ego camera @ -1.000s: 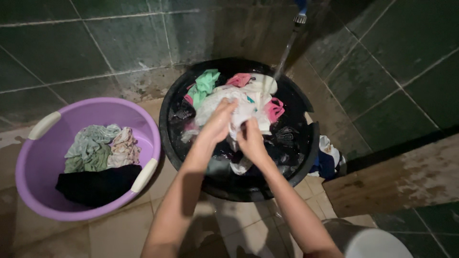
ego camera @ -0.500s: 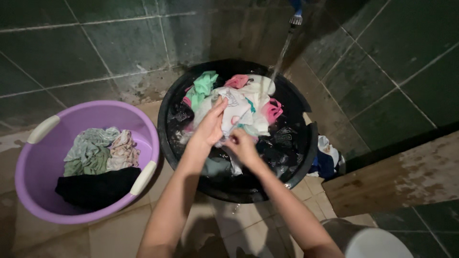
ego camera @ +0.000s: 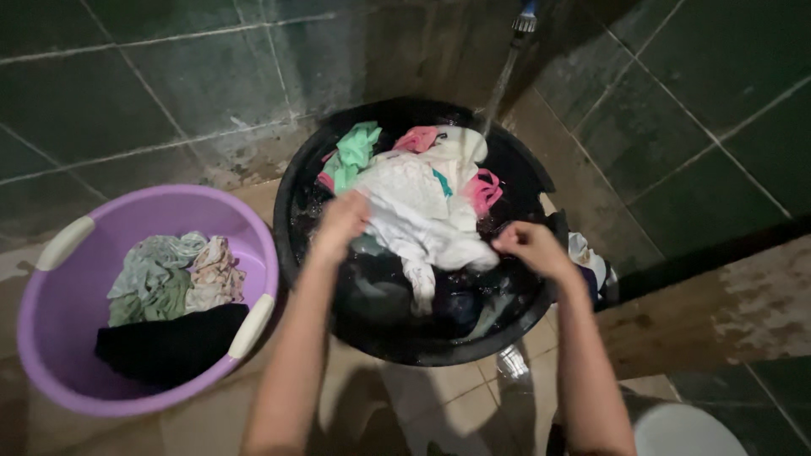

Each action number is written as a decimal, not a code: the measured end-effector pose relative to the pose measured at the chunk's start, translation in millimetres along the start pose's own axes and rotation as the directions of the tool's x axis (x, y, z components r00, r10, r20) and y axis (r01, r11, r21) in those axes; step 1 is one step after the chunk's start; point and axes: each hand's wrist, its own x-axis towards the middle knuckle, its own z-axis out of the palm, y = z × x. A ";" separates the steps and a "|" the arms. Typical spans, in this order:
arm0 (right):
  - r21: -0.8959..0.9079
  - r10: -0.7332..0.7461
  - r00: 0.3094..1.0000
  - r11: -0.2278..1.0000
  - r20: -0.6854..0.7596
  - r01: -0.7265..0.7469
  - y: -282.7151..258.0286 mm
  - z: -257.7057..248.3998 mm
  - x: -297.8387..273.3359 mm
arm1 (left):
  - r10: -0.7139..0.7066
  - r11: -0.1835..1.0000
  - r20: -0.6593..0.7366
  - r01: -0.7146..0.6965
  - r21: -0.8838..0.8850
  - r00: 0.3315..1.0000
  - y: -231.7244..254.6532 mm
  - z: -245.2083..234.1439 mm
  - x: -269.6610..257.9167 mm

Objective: The person hand washes various garments in a black basin under running water, scrubbing and rinsing each item before transferring it to a purple basin. The process continues with multiple pieces of clothing, including shirts and socks, being cleaned one by one.

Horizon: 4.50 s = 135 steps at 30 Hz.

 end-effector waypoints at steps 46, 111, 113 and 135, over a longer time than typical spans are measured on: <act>-0.637 0.209 0.977 0.749 -0.036 -0.184 -89.9 40.8 -68.0 | 0.060 0.355 0.314 -0.314 0.880 0.947 124.7 63.8 -178.4; -0.511 -0.111 0.985 0.844 0.133 0.164 -2.9 196.4 88.6 | -0.325 0.326 0.095 0.017 0.945 0.941 48.5 120.2 -56.6; -0.654 -0.103 0.956 0.709 0.273 0.263 32.5 223.7 99.4 | -0.183 0.256 0.191 -0.141 0.956 0.964 -6.3 116.7 -53.1; 0.603 0.276 0.945 0.789 -0.174 -0.119 -43.9 147.5 111.8 | 0.086 0.819 0.208 -0.188 0.542 0.974 -36.8 67.8 -42.2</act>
